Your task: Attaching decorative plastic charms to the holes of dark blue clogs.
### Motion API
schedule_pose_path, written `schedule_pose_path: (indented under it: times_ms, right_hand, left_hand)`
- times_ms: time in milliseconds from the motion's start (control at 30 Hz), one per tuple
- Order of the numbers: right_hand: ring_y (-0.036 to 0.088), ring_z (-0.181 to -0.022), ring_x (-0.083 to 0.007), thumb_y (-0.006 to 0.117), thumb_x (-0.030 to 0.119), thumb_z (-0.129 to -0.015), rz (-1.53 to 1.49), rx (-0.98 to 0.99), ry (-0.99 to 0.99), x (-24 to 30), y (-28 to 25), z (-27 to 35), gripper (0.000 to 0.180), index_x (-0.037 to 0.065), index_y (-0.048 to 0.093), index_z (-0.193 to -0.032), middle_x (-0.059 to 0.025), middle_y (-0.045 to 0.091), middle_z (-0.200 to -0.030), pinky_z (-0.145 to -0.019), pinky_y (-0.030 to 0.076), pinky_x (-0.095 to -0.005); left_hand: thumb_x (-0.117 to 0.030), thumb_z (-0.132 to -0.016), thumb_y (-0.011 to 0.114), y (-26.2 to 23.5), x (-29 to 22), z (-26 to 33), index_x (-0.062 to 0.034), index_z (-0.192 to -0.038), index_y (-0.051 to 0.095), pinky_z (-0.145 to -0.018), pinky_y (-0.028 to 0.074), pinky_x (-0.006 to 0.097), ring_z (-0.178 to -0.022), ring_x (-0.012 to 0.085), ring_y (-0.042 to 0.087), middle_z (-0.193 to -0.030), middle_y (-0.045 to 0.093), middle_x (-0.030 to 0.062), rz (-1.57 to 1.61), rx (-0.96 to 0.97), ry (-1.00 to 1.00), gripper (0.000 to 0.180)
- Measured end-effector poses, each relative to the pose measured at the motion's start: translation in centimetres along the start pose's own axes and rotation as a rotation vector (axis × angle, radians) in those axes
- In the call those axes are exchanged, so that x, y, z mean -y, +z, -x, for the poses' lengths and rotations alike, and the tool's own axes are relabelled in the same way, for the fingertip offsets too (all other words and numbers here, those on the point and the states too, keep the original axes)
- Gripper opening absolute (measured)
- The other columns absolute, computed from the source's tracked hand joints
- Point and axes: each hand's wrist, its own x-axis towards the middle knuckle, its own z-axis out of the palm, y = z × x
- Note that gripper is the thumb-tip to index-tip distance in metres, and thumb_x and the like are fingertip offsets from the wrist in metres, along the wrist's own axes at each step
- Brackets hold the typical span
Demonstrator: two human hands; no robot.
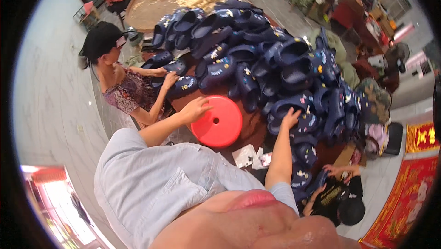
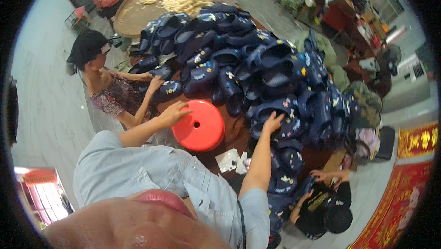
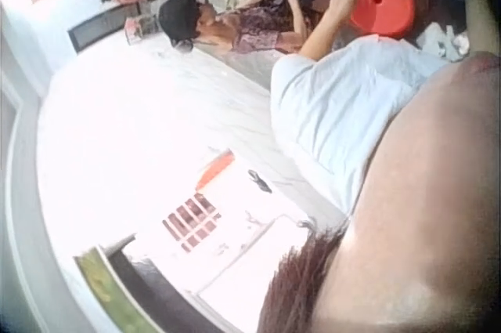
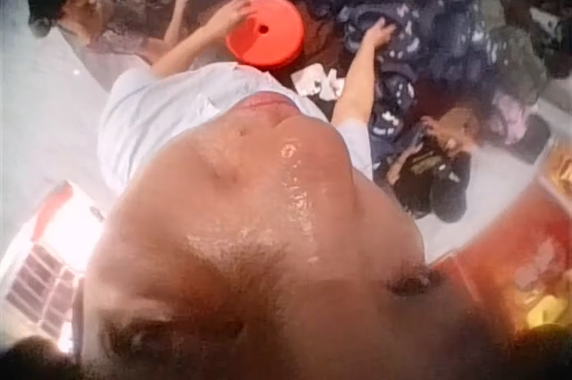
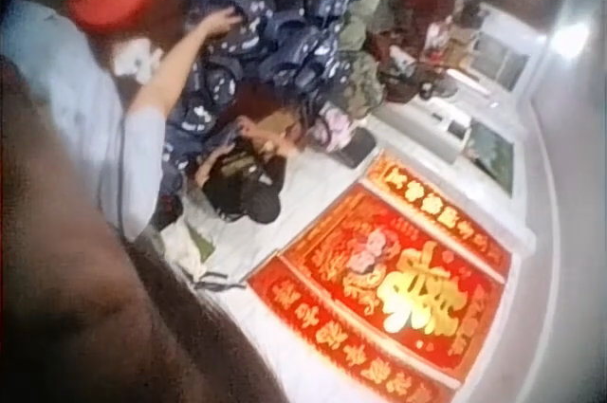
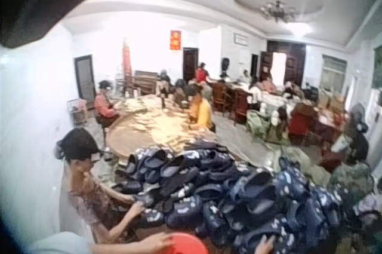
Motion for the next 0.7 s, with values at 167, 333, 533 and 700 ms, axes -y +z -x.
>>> schedule_pose_path:
  times_ms: [167,333,533,700]
  right_hand:
    - [0.056,-0.117,-0.0452,0.047,0.031,-0.097,-0.181,-0.124,0.067,-0.1,-1.1,0.0,0.057,-0.011,0.046,-0.136,-0.0345,0.056,-0.126,-0.103,0.041,-0.0418]
    - [0.059,-0.114,-0.0399,0.051,0.024,-0.092,-0.155,-0.066,0.149,0.2,-5.4,3.4,0.046,-0.006,0.06,-0.126,-0.0257,0.061,-0.126,-0.101,0.042,-0.0392]
    - [0.061,-0.109,-0.0207,0.056,-0.002,-0.086,-0.35,0.103,0.145,2.8,-10.2,10.3,0.041,-0.012,0.057,-0.125,-0.0178,0.065,-0.123,-0.098,0.043,-0.0285]
    - [0.061,-0.098,-0.0176,0.058,-0.001,-0.086,-0.406,0.208,0.088,8.8,-11.1,17.4,0.04,-0.01,0.059,-0.124,-0.0143,0.068,-0.116,-0.092,0.044,-0.0275]
  left_hand:
    - [-0.006,-0.076,0.063,-1.9,1.0,4.0,-0.0062,-0.12,0.064,-0.093,0.047,0.043,-0.11,0.0367,0.055,-0.118,0.057,0.0196,0.007,-0.036,-0.146,0.043]
    - [-0.01,-0.077,0.063,-2.8,1.9,3.5,-0.0071,-0.119,0.065,-0.092,0.048,0.042,-0.108,0.0353,0.056,-0.115,0.058,0.0169,0.07,-0.115,-0.166,0.042]
    - [-0.01,-0.076,0.066,-0.4,5.2,2.1,-0.0081,-0.119,0.064,-0.089,0.049,0.042,-0.104,0.0337,0.057,-0.111,0.058,0.0164,0.116,-0.093,-0.002,0.044]
    - [-0.01,-0.078,0.068,0.1,5.3,0.2,-0.0108,-0.126,0.062,-0.091,0.049,0.043,-0.106,0.0347,0.056,-0.115,0.058,0.0175,0.186,-0.053,0.059,0.048]
